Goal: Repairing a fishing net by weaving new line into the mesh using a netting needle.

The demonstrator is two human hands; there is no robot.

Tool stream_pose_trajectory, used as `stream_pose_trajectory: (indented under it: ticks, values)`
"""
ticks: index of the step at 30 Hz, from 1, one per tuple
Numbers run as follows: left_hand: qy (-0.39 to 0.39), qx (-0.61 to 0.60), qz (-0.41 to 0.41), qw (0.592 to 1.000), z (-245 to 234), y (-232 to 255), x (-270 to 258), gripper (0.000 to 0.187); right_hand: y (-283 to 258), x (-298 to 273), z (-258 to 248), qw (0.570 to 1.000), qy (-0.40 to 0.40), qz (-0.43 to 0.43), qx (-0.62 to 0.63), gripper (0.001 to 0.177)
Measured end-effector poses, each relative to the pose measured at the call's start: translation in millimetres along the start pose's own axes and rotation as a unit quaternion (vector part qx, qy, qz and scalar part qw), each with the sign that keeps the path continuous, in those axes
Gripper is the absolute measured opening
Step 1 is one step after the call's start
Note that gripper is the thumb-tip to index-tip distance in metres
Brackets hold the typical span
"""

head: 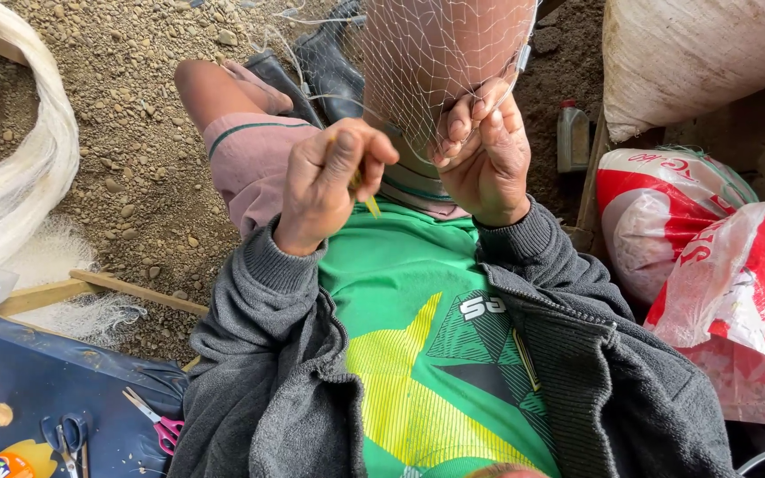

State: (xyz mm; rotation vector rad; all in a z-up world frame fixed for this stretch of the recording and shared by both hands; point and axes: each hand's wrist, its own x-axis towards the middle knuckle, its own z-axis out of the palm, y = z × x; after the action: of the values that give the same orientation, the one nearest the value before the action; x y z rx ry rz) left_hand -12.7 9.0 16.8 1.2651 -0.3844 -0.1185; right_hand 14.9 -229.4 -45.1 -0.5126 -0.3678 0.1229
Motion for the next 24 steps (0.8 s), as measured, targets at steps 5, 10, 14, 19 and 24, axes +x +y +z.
stream_pose_trajectory:
  ticks: [5, 10, 14, 19, 24]
  values:
    - [-0.012, -0.161, -0.088, 0.983, 2.4, -48.6, -20.9, 0.048, -1.3, 3.7, 3.1, 1.0, -0.006, 0.002, -0.005, 0.014]
    - [-0.124, -0.127, -0.084, 0.981, 4.1, -69.1, -49.6, 0.048, -1.3, 1.9, 1.2, 1.0, -0.001, 0.011, -0.007, 0.016]
    - [-0.171, -0.067, -0.13, 0.974, 2.0, -67.4, -50.2, 0.073, -1.5, 1.2, 1.7, 1.0, 0.018, 0.015, -0.01, 0.015]
    - [-0.13, 0.206, 0.052, 0.968, 0.3, 18.7, -15.9, 0.073, -1.7, 1.3, 0.6, 1.0, 0.013, 0.02, -0.01, 0.017]
    - [-0.048, 0.481, 0.293, 0.825, -8.2, 63.9, 13.3, 0.03, -0.1, -6.8, -13.8, 1.0, -0.001, 0.026, -0.015, 0.065]
